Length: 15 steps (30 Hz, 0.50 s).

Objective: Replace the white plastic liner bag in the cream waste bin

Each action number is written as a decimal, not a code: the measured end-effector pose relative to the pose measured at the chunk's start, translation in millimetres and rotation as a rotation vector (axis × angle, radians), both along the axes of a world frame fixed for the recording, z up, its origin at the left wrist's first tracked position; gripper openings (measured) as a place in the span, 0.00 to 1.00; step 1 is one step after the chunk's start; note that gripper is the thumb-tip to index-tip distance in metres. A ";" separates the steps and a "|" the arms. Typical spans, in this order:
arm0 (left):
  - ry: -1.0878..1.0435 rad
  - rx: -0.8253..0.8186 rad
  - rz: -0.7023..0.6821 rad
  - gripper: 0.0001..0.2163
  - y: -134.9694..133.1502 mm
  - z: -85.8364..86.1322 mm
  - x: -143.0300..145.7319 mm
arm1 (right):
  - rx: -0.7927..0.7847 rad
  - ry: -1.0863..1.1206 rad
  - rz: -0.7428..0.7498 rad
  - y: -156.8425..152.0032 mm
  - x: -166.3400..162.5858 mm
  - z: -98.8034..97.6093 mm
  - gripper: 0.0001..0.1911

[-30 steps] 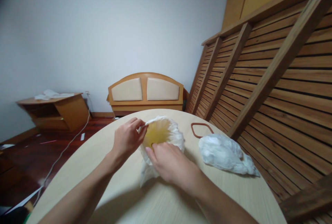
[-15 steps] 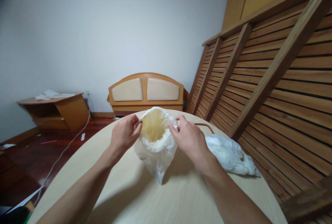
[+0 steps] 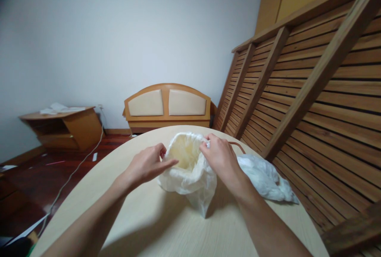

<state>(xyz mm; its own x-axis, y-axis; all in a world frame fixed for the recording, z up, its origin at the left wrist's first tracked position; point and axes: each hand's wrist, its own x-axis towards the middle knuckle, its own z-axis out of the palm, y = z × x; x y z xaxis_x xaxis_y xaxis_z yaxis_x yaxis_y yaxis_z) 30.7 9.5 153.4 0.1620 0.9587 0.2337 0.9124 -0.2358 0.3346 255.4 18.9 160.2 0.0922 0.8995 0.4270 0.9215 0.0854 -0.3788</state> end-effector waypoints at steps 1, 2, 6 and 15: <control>-0.037 0.021 -0.009 0.23 -0.5 -0.5 -0.6 | -0.001 -0.008 0.003 -0.7 -1.0 0.3 0.14; -0.090 0.061 -0.019 0.25 0.1 -1.3 -1.3 | -0.002 -0.015 0.009 -1.7 -2.5 0.7 0.14; -0.298 0.238 -0.175 0.23 10.2 -6.2 -3.6 | 0.001 -0.032 0.068 -6.6 -11.0 1.6 0.13; -0.262 0.145 -0.181 0.07 15.0 -0.9 -7.4 | -0.029 0.059 0.320 -11.0 -20.2 -4.5 0.13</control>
<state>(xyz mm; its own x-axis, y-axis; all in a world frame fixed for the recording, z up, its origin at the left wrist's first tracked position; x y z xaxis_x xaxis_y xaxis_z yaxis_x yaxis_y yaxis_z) 23.3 24.5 152.5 0.2429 0.8736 0.4216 0.7387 -0.4483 0.5033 235.2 7.9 155.7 -0.1732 0.8987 0.4029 0.8262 0.3552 -0.4372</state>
